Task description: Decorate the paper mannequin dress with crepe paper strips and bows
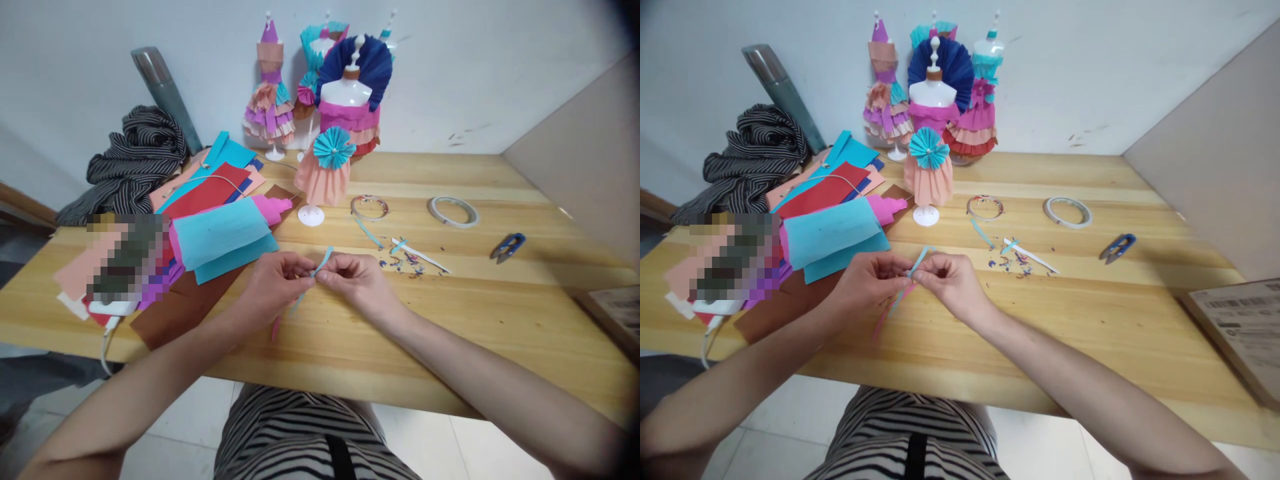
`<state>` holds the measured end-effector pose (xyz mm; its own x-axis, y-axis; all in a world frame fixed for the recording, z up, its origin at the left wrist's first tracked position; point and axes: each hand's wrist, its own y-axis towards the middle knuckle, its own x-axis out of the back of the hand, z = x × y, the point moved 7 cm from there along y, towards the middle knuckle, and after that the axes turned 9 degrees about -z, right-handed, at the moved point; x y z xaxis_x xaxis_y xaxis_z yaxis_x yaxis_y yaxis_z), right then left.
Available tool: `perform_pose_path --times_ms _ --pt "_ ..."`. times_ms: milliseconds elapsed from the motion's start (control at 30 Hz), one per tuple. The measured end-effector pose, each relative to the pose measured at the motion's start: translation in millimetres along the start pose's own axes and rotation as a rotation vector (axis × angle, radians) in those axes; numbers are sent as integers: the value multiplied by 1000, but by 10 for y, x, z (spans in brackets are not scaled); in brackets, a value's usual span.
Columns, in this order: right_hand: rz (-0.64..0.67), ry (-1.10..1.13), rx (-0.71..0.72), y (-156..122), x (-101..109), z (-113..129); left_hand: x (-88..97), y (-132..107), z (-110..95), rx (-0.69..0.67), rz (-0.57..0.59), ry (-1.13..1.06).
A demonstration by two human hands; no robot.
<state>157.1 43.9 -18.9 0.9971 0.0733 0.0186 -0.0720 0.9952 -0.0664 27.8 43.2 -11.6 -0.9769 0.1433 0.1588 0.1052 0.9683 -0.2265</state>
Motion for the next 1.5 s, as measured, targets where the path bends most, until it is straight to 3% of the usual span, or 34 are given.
perform_pose_path --times_ms 300,667,900,1100,1233,1500 --pt "5 62 -79 7 5 -75 -41 -16 8 94 32 -110" --pt "12 95 -114 8 -23 -86 24 -5 -33 -29 43 -52" --pt "-28 56 -109 17 7 -59 32 -54 -72 66 110 12" --pt "-29 3 -57 19 -21 -62 62 6 -62 -60 46 88" --pt "9 21 -65 22 -40 -97 81 23 -80 -114 30 118" --pt "201 77 -35 22 -66 -88 74 -1 -161 -79 43 36"
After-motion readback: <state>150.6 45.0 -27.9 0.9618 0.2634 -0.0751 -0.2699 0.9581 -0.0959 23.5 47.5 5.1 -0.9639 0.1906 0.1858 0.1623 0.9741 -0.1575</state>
